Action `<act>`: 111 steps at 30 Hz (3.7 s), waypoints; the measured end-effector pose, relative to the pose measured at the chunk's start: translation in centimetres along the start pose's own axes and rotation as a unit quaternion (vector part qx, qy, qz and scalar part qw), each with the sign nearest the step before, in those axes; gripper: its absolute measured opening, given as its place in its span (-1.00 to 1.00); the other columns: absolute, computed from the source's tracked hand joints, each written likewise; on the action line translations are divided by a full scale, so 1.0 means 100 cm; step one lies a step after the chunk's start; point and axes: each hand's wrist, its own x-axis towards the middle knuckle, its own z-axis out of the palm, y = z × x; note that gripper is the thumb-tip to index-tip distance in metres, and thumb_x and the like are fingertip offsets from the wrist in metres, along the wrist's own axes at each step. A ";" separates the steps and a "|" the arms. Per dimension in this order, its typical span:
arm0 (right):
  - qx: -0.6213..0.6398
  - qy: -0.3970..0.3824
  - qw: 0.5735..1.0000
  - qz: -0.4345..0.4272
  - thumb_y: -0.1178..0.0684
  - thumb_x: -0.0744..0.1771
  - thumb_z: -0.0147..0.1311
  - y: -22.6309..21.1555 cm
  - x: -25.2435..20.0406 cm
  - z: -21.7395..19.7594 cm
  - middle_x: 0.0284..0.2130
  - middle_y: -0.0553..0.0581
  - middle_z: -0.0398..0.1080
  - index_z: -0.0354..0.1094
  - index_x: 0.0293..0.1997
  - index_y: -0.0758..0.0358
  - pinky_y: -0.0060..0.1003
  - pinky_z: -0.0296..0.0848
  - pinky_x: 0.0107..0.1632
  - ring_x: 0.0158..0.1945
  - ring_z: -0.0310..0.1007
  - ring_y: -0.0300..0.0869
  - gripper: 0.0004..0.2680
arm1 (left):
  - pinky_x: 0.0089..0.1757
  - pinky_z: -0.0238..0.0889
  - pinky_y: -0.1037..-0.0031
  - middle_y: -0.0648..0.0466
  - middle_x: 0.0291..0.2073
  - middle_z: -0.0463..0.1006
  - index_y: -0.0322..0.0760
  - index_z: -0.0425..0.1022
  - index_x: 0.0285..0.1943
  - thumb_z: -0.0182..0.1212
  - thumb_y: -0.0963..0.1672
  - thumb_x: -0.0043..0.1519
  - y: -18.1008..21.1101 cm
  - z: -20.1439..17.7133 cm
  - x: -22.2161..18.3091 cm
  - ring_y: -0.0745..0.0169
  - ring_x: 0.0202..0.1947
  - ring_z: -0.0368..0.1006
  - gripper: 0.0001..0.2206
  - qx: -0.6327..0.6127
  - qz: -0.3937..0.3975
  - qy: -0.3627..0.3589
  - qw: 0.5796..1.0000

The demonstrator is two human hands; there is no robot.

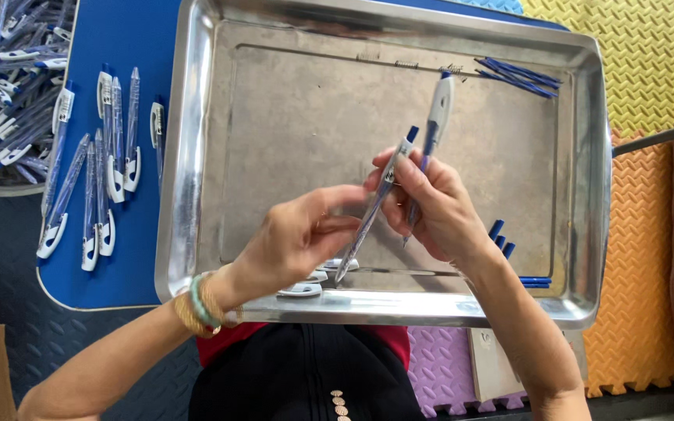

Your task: The person assembles ballpoint pens on a metal tray, inserting ink cartridges and springs into barrels and attaching caps.

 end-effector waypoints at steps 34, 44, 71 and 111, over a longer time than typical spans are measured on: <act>-0.218 0.133 0.924 -0.284 0.30 0.37 0.33 0.038 -0.040 -0.005 -0.26 0.43 0.61 0.30 -0.09 0.43 -0.16 0.79 -0.09 -0.25 0.74 -0.04 -0.81 | 0.07 0.66 0.09 -0.18 0.12 0.71 -0.32 0.42 0.54 0.27 -0.17 0.42 -0.037 0.017 -0.001 -0.05 0.09 0.71 -0.53 -0.344 -0.267 0.001 0.900; -0.260 0.101 0.895 -0.348 0.25 0.40 0.29 0.047 -0.035 -0.006 -0.29 0.28 0.57 0.34 -0.13 0.28 -0.27 0.75 -0.19 -0.27 0.71 -0.10 -0.87 | -0.05 0.72 0.06 -0.18 0.03 0.73 -0.40 0.44 0.52 0.32 -0.19 0.38 -0.040 0.029 -0.003 -0.02 -0.06 0.75 -0.52 -0.360 -0.264 0.043 0.894; -0.271 0.110 0.937 -0.191 0.02 0.53 0.04 0.016 -0.016 -0.059 -0.71 0.12 0.34 0.49 -0.30 0.33 -0.37 0.36 -0.46 -0.64 0.30 -0.23 -0.72 | -0.39 0.40 0.68 -0.01 -0.11 0.65 -0.38 0.35 0.62 0.13 -0.18 0.47 -0.046 0.009 -0.017 0.51 -0.33 0.43 -0.52 -0.278 -0.284 -0.118 0.910; -0.573 -0.017 0.814 -0.092 -0.05 0.42 0.29 0.016 0.034 -0.089 -0.43 0.12 0.65 0.61 -0.06 0.07 -0.08 0.57 -0.05 -0.18 0.72 -0.01 -0.89 | -0.32 0.42 0.25 0.10 -0.38 0.74 -0.05 0.75 -0.25 0.27 -0.24 0.20 -0.003 -0.008 0.103 0.01 -0.27 0.70 -0.81 0.707 0.076 -0.157 0.686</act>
